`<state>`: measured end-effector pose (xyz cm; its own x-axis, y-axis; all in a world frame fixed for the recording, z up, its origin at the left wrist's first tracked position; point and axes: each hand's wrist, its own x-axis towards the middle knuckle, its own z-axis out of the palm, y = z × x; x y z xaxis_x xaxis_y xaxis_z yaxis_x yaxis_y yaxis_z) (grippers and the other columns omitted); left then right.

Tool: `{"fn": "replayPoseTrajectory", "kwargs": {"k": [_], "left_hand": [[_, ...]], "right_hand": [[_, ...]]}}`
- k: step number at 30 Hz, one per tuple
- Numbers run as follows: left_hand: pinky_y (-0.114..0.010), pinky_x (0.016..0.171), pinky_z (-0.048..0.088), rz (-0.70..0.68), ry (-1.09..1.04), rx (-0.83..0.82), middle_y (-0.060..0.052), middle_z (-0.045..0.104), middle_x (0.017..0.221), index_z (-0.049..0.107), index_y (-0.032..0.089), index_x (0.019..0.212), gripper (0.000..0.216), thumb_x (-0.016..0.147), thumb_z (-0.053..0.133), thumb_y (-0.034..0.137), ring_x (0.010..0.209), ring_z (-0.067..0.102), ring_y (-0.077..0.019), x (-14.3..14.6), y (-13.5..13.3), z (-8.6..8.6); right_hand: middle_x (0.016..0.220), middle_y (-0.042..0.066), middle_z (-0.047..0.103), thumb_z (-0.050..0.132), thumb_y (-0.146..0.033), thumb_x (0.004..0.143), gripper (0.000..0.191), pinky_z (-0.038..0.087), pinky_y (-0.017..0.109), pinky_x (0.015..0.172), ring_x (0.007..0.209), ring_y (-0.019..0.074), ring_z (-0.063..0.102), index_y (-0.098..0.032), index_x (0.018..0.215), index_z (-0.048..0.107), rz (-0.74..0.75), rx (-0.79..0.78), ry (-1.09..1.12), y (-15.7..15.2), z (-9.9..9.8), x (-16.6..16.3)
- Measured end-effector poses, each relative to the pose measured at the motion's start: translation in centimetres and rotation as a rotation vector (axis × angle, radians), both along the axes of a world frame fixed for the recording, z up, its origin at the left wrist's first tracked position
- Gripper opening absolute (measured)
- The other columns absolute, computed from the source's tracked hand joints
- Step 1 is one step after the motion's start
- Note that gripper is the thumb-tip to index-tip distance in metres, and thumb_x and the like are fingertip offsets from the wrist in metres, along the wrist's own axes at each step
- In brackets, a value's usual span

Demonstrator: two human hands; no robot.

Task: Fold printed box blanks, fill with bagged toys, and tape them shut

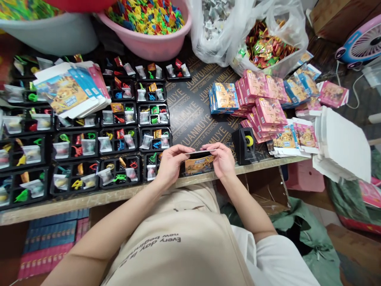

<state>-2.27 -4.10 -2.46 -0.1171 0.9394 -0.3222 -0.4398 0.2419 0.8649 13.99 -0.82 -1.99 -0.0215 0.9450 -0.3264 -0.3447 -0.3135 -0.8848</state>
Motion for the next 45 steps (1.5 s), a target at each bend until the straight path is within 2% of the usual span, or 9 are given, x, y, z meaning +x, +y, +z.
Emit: {"fn": "replayPoseTrajectory", "kwargs": {"k": [5,10,16,25,31,34,38,42,45], "left_hand": [[-0.033,0.081,0.055,-0.142,0.493,0.409,-0.007,0.079,0.091,0.08,0.022,0.08,0.009,0.073,0.074,0.024,0.084,0.072,-0.0202,-1.6,-1.0,0.4],[-0.032,0.08,0.057,-0.187,0.659,0.414,-0.007,0.079,0.087,0.081,0.023,0.081,0.008,0.075,0.078,0.027,0.08,0.074,-0.0206,-2.1,-0.5,1.4],[-0.029,0.064,0.055,-0.277,0.502,0.283,-0.008,0.076,0.074,0.08,0.02,0.071,0.012,0.071,0.079,0.032,0.068,0.07,-0.0207,-2.2,0.4,2.3],[-0.027,0.071,0.054,-0.289,1.054,0.755,-0.009,0.075,0.091,0.069,0.019,0.078,0.016,0.089,0.057,0.018,0.077,0.068,-0.0162,-2.1,-1.7,1.6],[-0.028,0.075,0.054,-0.428,1.236,0.885,-0.011,0.072,0.099,0.063,0.016,0.12,0.027,0.096,0.053,0.023,0.086,0.068,-0.0194,1.0,-1.1,1.2],[-0.027,0.068,0.05,-0.427,1.349,0.931,-0.008,0.071,0.094,0.06,0.02,0.129,0.032,0.099,0.048,0.022,0.079,0.065,-0.0179,1.7,0.2,1.1],[-0.027,0.06,0.046,-0.43,1.532,0.983,-0.008,0.067,0.094,0.054,0.028,0.14,0.049,0.095,0.042,0.011,0.078,0.061,-0.02,1.6,2.5,0.7],[-0.03,0.061,0.047,-0.523,1.573,0.995,-0.011,0.064,0.099,0.056,0.033,0.138,0.058,0.089,0.041,0.007,0.085,0.06,-0.0233,1.6,3.4,0.2],[-0.031,0.06,0.046,-0.513,1.588,1.02,-0.011,0.063,0.098,0.056,0.033,0.138,0.06,0.087,0.042,0.006,0.084,0.058,-0.0238,1.6,3.3,-0.1]], "right_hand": [[0.077,0.006,0.078,0.056,-0.029,0.07,0.024,0.053,0.043,0.084,0.081,0.0259,0.072,-0.022,0.056,0.075,0.033,0.16,0.015,-0.6,-1.0,0.6],[0.093,0.005,0.08,0.082,-0.03,0.07,0.009,0.051,0.042,0.096,0.092,0.0241,0.072,-0.026,0.078,0.081,0.216,0.334,-0.319,-0.2,-0.6,2.8],[0.079,0.002,0.079,0.083,-0.035,0.071,0.009,0.057,0.039,0.08,0.079,0.0216,0.072,-0.027,0.074,0.081,0.351,0.351,-0.415,0.8,1.1,3.4],[0.089,0.004,0.081,0.082,-0.029,0.074,0.006,0.059,0.045,0.087,0.086,0.0243,0.076,-0.028,0.08,0.081,0.357,0.468,-0.434,0.2,0.6,4.6],[0.096,0.003,0.08,0.08,-0.03,0.075,0.01,0.056,0.05,0.091,0.095,0.0273,0.074,-0.031,0.084,0.081,0.394,0.614,-0.545,-2.4,1.1,6.0],[0.11,0.005,0.077,0.082,-0.033,0.072,0.029,0.048,0.051,0.105,0.111,0.0287,0.067,-0.033,0.101,0.079,0.129,0.586,-0.745,-3.7,1.6,9.4],[0.106,0.007,0.069,0.073,-0.036,0.079,0.02,0.045,0.045,0.102,0.106,0.0246,0.061,-0.027,0.097,0.078,-0.417,0.415,-1.045,-4.1,0.6,16.0],[0.106,0.007,0.063,0.075,-0.043,0.074,0.024,0.047,0.038,0.09,0.102,0.0225,0.06,-0.023,0.087,0.079,-0.213,0.197,-0.976,-3.2,-1.4,19.5],[0.106,0.007,0.064,0.077,-0.042,0.072,0.021,0.044,0.037,0.09,0.104,0.0224,0.06,-0.023,0.081,0.078,-0.122,0.185,-0.923,-2.3,-2.1,19.5]]}}
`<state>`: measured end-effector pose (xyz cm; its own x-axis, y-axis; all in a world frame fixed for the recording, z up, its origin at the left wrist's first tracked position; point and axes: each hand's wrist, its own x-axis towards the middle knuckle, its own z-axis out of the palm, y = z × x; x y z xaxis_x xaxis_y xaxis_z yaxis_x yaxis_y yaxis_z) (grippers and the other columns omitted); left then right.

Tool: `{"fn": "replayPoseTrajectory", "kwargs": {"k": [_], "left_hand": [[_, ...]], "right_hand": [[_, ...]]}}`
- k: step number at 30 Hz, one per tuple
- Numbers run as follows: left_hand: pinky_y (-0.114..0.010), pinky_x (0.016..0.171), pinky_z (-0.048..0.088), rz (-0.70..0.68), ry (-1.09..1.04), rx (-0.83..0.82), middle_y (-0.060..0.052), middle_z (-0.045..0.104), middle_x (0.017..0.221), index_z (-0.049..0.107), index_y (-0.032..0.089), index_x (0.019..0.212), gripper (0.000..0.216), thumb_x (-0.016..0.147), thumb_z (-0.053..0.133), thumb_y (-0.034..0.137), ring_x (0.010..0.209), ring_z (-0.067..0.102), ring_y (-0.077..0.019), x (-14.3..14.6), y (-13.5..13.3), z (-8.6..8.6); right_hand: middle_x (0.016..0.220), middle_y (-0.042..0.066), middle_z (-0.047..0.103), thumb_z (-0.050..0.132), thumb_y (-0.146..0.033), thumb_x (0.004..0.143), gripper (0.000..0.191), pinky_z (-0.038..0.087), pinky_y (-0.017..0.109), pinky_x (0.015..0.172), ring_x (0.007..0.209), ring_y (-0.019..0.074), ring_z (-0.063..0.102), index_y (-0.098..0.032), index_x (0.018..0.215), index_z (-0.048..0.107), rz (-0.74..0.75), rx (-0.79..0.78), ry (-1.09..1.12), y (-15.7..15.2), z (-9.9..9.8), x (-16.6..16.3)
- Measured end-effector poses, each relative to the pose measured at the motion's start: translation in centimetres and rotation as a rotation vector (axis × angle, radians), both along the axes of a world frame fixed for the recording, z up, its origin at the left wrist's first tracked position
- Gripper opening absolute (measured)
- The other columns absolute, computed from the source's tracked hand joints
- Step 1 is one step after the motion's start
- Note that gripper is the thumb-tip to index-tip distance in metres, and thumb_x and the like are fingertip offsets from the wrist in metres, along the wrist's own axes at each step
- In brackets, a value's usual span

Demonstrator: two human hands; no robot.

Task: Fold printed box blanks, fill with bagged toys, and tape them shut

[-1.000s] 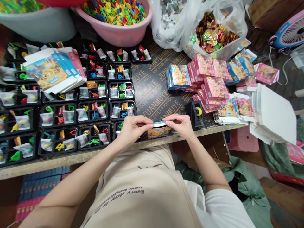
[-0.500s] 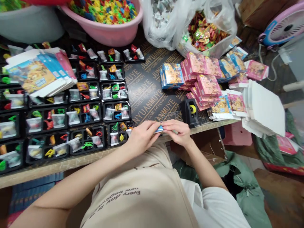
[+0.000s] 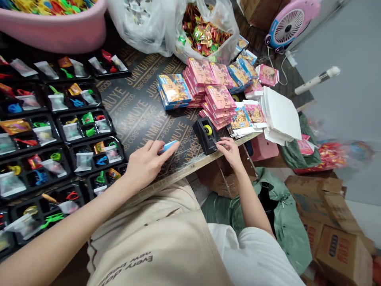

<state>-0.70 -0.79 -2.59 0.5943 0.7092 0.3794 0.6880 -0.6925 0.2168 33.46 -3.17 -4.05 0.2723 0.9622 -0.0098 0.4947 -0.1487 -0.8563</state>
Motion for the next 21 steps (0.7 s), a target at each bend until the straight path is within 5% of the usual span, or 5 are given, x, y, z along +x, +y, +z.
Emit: {"fn": "replayPoseTrajectory", "kwargs": {"k": [7,11,16,21], "left_hand": [[-0.033,0.062,0.046,-0.011,-0.073,-0.031,-0.011,0.063,0.096,0.06,0.033,0.135,0.057,0.088,0.043,0.007,0.083,0.058,-0.0244,0.0,-0.2,-0.4],[-0.032,0.062,0.047,0.002,-0.092,0.005,-0.01,0.066,0.097,0.063,0.033,0.131,0.055,0.087,0.043,0.007,0.082,0.06,-0.0223,-0.1,-0.2,-0.7],[-0.031,0.063,0.045,-0.005,-0.114,0.026,-0.007,0.069,0.099,0.066,0.033,0.127,0.052,0.089,0.04,0.007,0.081,0.061,-0.0202,-0.2,0.0,-0.6],[-0.036,0.072,0.045,0.001,-0.127,-0.046,-0.011,0.066,0.106,0.064,0.029,0.129,0.054,0.088,0.04,0.004,0.088,0.059,-0.0245,-0.1,-0.1,-0.2]], "right_hand": [[0.103,0.005,0.065,0.073,-0.031,0.072,0.012,0.041,0.038,0.097,0.102,0.0213,0.059,-0.022,0.066,0.07,-0.166,0.22,0.088,-0.4,0.4,-1.8],[0.095,0.005,0.066,0.071,-0.031,0.068,0.017,0.042,0.039,0.095,0.097,0.0219,0.059,-0.02,0.057,0.065,-0.31,0.168,0.272,-2.1,-0.8,-2.4],[0.094,0.006,0.067,0.077,-0.036,0.064,0.019,0.045,0.036,0.088,0.097,0.022,0.06,-0.019,0.062,0.069,-0.309,0.082,0.212,-2.9,-2.8,-2.0],[0.078,0.001,0.065,0.078,-0.04,0.066,0.024,0.046,0.031,0.073,0.071,0.0144,0.057,-0.019,0.065,0.067,-0.483,0.234,0.249,-3.3,-2.8,-3.3]]}}
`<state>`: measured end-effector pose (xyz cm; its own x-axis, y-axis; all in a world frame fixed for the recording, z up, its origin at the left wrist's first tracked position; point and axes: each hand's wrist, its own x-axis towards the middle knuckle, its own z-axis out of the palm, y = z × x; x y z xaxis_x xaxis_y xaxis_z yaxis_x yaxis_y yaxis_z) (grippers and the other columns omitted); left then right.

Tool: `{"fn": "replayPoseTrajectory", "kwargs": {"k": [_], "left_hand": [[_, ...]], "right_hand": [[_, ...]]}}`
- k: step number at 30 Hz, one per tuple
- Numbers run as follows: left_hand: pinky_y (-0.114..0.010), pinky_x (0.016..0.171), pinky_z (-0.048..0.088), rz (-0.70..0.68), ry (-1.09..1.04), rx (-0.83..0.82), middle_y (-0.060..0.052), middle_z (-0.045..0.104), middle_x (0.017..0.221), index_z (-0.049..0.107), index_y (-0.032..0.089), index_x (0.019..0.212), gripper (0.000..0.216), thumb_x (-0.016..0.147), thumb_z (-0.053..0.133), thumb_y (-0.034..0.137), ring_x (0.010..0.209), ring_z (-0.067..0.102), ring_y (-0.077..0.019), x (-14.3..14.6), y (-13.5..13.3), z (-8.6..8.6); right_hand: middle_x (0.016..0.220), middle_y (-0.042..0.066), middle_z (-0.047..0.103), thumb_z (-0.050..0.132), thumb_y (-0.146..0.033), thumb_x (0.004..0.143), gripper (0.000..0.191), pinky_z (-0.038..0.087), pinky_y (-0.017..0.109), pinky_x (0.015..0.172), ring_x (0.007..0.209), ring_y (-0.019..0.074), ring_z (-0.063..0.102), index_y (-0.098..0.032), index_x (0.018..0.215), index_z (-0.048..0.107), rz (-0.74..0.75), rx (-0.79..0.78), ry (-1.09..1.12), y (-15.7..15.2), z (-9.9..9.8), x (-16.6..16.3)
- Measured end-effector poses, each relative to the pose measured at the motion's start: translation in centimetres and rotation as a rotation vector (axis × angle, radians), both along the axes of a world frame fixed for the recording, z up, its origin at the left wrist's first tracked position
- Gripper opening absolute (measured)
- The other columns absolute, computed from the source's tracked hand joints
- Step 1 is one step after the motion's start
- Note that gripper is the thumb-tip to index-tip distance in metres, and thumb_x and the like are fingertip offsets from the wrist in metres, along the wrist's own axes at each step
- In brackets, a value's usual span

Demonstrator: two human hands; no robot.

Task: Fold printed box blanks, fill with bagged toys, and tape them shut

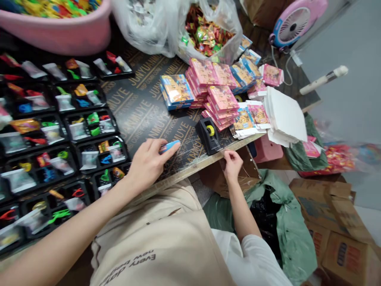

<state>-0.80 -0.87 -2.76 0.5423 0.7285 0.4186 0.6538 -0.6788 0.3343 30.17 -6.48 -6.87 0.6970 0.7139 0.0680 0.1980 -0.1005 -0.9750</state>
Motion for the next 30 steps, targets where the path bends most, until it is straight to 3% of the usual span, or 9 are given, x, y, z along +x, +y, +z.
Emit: {"fn": "replayPoseTrajectory", "kwargs": {"k": [3,7,9,13,17,20,23,27,30], "left_hand": [[-0.037,0.076,0.044,0.004,0.014,0.034,-0.012,0.064,0.101,0.054,0.022,0.139,0.053,0.09,0.041,0.004,0.087,0.056,-0.0243,0.0,-0.1,0.0],[-0.036,0.08,0.043,0.003,-0.086,-0.001,-0.011,0.063,0.103,0.047,0.016,0.138,0.042,0.097,0.042,0.012,0.091,0.054,-0.0239,0.0,-0.1,-0.1],[-0.035,0.08,0.043,-0.021,-0.131,-0.016,-0.011,0.063,0.104,0.047,0.016,0.133,0.036,0.097,0.041,0.012,0.092,0.054,-0.023,-0.1,-0.1,0.0],[-0.035,0.079,0.043,-0.081,-0.184,-0.054,-0.011,0.062,0.104,0.05,0.015,0.121,0.031,0.095,0.038,0.007,0.093,0.053,-0.0224,-0.5,0.1,0.4],[-0.038,0.081,0.046,-0.09,-0.142,-0.046,-0.013,0.062,0.105,0.058,0.016,0.114,0.028,0.092,0.042,0.01,0.093,0.053,-0.024,-0.4,0.2,0.6],[-0.035,0.076,0.047,-0.025,-0.191,0.052,-0.011,0.063,0.097,0.064,0.018,0.099,0.014,0.095,0.05,0.018,0.087,0.053,-0.0218,0.3,0.2,0.2],[-0.03,0.07,0.047,0.047,-0.203,0.12,-0.008,0.064,0.088,0.064,0.019,0.092,0.014,0.097,0.05,0.017,0.079,0.053,-0.0184,0.9,-0.1,-0.1],[-0.032,0.076,0.05,-0.038,-0.168,0.179,-0.008,0.067,0.092,0.062,0.017,0.118,0.025,0.097,0.049,0.013,0.084,0.058,-0.0185,0.3,0.6,0.9],[-0.037,0.087,0.05,-0.138,-0.142,0.335,-0.012,0.068,0.105,0.053,0.017,0.138,0.041,0.097,0.048,0.012,0.102,0.061,-0.0222,-0.2,4.4,2.2]], "right_hand": [[0.063,-0.005,0.057,0.077,-0.042,0.072,0.024,0.035,0.025,0.052,0.052,0.009,0.042,-0.02,0.082,0.073,0.032,0.021,0.148,-0.5,1.8,-3.7],[0.047,-0.009,0.043,0.076,-0.039,0.075,0.027,0.018,0.024,0.043,0.042,0.0067,0.028,-0.021,0.095,0.078,0.578,-0.138,0.544,0.1,5.2,-10.0],[0.043,-0.01,0.039,0.076,-0.038,0.074,0.027,0.016,0.024,0.042,0.04,0.0054,0.025,-0.02,0.093,0.078,0.758,-0.184,0.72,1.0,6.2,-12.3],[0.036,-0.012,0.034,0.075,-0.037,0.073,0.024,0.012,0.021,0.04,0.036,0.003,0.017,-0.017,0.087,0.077,0.873,-0.241,0.941,3.1,6.3,-14.0],[0.035,-0.012,0.033,0.072,-0.038,0.075,0.025,0.011,0.02,0.038,0.035,0.0038,0.015,-0.015,0.086,0.076,0.89,-0.275,0.983,3.8,5.4,-13.7],[0.038,-0.01,0.038,0.066,-0.043,0.081,0.028,0.017,0.022,0.04,0.036,0.0055,0.021,-0.016,0.085,0.074,0.895,-0.295,0.726,3.6,4.8,-13.3],[0.047,-0.005,0.048,0.058,-0.044,0.089,0.033,0.029,0.024,0.048,0.045,0.0086,0.039,-0.016,0.08,0.073,0.877,-0.284,0.19,3.2,4.1,-12.4],[0.078,0.004,0.068,0.052,-0.042,0.095,0.032,0.043,0.028,0.063,0.065,0.0141,0.056,-0.017,0.092,0.073,0.724,-0.197,-0.288,2.7,2.0,-10.5],[0.087,0.008,0.073,0.051,-0.04,0.097,0.032,0.047,0.03,0.07,0.073,0.0178,0.062,-0.017,0.093,0.073,0.668,-0.131,-0.473,2.6,0.1,-9.5]]}}
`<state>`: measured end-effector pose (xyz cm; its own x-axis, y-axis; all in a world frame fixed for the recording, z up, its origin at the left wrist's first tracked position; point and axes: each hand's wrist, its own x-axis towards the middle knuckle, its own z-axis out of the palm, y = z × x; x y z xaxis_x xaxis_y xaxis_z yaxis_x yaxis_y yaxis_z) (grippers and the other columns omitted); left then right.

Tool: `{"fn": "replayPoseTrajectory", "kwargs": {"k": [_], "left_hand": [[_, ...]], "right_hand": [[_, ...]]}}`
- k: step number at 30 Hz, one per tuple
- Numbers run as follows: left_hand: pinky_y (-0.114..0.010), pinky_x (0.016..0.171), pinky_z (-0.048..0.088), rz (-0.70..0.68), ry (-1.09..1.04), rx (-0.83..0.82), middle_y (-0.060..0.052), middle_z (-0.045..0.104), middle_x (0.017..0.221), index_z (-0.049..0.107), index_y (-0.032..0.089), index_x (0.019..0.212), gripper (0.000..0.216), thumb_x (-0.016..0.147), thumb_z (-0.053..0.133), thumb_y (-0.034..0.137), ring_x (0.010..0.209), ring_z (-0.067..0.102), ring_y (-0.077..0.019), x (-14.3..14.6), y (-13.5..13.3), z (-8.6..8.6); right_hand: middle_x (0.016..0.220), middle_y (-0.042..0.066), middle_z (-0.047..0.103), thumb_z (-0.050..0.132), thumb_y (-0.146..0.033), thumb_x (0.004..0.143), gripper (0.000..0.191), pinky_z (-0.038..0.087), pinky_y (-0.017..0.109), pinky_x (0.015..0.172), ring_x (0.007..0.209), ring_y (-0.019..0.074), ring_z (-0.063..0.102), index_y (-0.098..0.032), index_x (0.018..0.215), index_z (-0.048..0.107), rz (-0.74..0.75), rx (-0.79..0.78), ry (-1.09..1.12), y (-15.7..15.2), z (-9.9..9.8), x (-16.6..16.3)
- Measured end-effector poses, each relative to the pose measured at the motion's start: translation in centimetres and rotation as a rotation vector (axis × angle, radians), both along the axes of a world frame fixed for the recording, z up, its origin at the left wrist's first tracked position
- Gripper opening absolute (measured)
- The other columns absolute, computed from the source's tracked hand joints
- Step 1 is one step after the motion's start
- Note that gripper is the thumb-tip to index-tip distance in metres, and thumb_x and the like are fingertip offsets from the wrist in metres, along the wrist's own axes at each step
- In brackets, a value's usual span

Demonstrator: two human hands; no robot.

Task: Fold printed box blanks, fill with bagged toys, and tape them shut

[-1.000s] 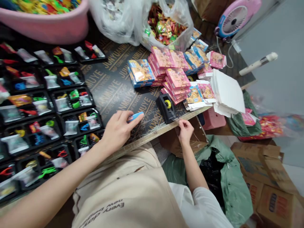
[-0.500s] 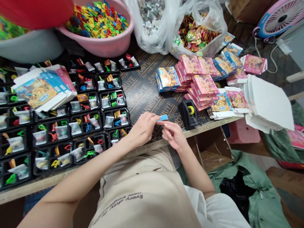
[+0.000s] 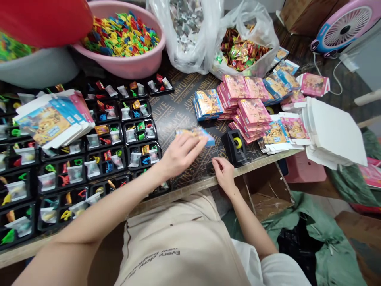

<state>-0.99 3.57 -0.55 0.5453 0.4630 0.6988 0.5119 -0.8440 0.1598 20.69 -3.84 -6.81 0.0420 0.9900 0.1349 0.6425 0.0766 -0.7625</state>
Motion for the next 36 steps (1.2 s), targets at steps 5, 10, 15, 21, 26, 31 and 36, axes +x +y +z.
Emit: {"fn": "replayPoseTrajectory", "kwargs": {"k": [5,10,15,21,26,31,36], "left_hand": [[-0.047,0.095,0.047,-0.036,0.102,0.048,-0.013,0.067,0.112,0.059,0.019,0.13,0.036,0.101,0.038,0.017,0.108,0.06,-0.0243,2.4,11.1,0.0],[-0.049,0.097,0.047,-0.068,0.267,-0.082,-0.019,0.068,0.114,0.065,0.013,0.119,0.034,0.1,0.037,0.019,0.11,0.061,-0.0276,6.9,16.6,-2.4],[-0.051,0.115,0.033,0.015,0.165,-0.107,-0.015,0.06,0.137,0.061,0.019,0.127,0.035,0.094,0.048,0.02,0.129,0.054,-0.0257,4.3,14.6,-3.2],[-0.047,0.114,0.036,0.832,-0.015,-0.302,-0.017,0.057,0.138,0.066,0.017,0.121,0.037,0.089,0.059,0.034,0.132,0.05,-0.0305,-14.7,12.1,-0.2],[-0.058,0.112,0.032,1.453,-0.057,-0.577,-0.031,0.044,0.146,0.05,0.009,0.141,0.095,0.067,0.075,0.063,0.139,0.04,-0.0475,-29.0,7.4,0.7],[-0.062,0.105,0.036,1.523,-0.24,-0.798,-0.028,0.068,0.115,0.054,0.003,0.126,0.117,0.037,0.088,0.07,0.126,0.053,-0.0494,-33.0,5.0,-1.3],[-0.069,0.109,0.029,1.546,-0.41,-0.676,-0.009,0.072,0.09,0.052,0.015,0.088,0.08,0.032,0.099,0.045,0.125,0.055,-0.0435,-32.6,5.0,-0.7]], "right_hand": [[0.084,0.009,0.075,0.05,-0.035,0.1,0.031,0.05,0.031,0.075,0.077,0.0197,0.068,-0.017,0.09,0.073,0.055,0.103,-0.114,-0.2,-1.5,-0.2],[0.076,0.006,0.072,0.052,-0.034,0.099,0.03,0.048,0.029,0.064,0.064,0.0171,0.065,-0.016,0.088,0.073,0.029,0.134,-0.21,-0.2,-1.6,-0.4],[0.081,0.007,0.075,0.053,-0.034,0.099,0.029,0.051,0.028,0.068,0.07,0.0181,0.069,-0.016,0.089,0.073,0.066,0.167,-0.245,-0.2,-1.9,0.0],[0.083,0.008,0.077,0.057,-0.035,0.098,0.028,0.052,0.029,0.072,0.071,0.019,0.072,-0.014,0.09,0.074,0.097,0.291,-0.26,-0.1,-2.9,0.7],[0.083,0.008,0.077,0.057,-0.037,0.098,0.03,0.05,0.027,0.067,0.066,0.0171,0.07,-0.014,0.088,0.074,0.113,0.334,-0.304,0.1,-3.0,0.6],[0.081,0.008,0.077,0.055,-0.039,0.098,0.034,0.049,0.026,0.064,0.062,0.0158,0.068,-0.014,0.086,0.074,0.1,0.324,-0.341,0.1,-2.6,0.3],[0.081,0.009,0.077,0.054,-0.039,0.098,0.034,0.052,0.029,0.065,0.064,0.0177,0.069,-0.015,0.087,0.075,0.087,0.289,-0.316,0.0,-2.6,0.2]]}}
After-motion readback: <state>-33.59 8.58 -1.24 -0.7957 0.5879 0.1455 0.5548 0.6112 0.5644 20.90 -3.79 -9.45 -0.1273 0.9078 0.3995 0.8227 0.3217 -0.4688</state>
